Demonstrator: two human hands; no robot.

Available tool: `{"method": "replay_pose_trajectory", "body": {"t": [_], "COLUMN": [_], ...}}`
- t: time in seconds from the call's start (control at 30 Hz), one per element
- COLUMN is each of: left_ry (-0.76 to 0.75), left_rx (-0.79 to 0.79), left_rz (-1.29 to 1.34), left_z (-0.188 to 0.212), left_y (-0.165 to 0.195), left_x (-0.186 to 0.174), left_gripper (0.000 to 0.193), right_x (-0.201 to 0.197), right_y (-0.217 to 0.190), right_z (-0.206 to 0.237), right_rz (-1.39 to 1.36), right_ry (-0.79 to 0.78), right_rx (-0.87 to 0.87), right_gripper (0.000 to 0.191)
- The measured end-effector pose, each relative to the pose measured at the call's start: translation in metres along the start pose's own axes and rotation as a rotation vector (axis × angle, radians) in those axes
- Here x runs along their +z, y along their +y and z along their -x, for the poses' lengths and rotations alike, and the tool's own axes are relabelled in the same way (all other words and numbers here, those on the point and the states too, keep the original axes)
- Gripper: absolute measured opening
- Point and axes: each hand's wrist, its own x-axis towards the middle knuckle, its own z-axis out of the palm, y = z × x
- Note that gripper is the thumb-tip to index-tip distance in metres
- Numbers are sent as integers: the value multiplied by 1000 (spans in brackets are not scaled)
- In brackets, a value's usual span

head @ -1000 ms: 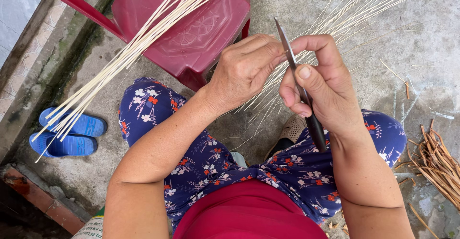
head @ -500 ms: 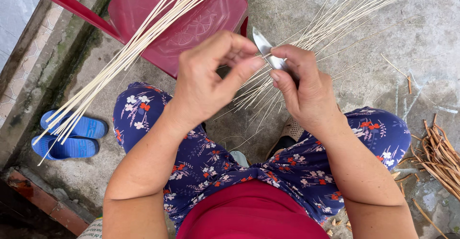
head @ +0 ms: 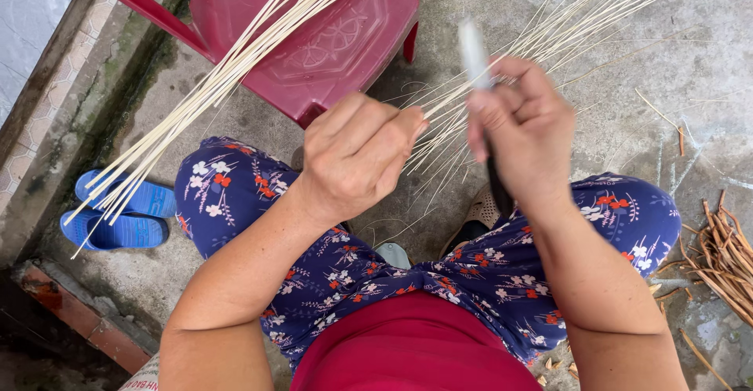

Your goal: The person sits on the floor and uses a knife to sharpen the ends of thin wooden sticks. They hold each stick with one hand and scrape the knife along it to create a point, then place the finished stick on a pile on the floor.

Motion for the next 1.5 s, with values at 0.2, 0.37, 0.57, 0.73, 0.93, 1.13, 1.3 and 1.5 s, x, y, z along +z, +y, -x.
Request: {"method": "replay_pose_trajectory", "body": {"t": [0.2,0.37,0.57,0.73,0.93,1.13,1.3,1.5], "left_ry": [32,32,-301,-264,-489,-313,-264,-318], "left_rx": [-64,-142,-509,-584,-509,-283,-186,-237], "left_rz": [93,101,360,713,407,230,152,79], "left_z": [13,27,31,10,-8,3,14,32], "left_y": [-2,-8,-30,-33,-4,10,11,10], "left_x": [-3,-9,-33,-45,1,23,14,2], "left_gripper": [16,12,15,53,46,24,20,19], "right_x": [-24,-43,-50,-33,-16,-17,-26,-39], "right_y": [0,7,12,14,7,2,4,9], "right_z": [-8,-18,-17,-6,5,6,3,-6], "right_rz": [-29,-116,-8,98,164,-21,-93,-111], "right_ry": [19,33,9,-43,-126,-192,-191,-154], "right_rx": [-87,-106,-120,-106,-106,-28,33,54], "right_gripper": [30,28,26,29,33,30,27,22]}}
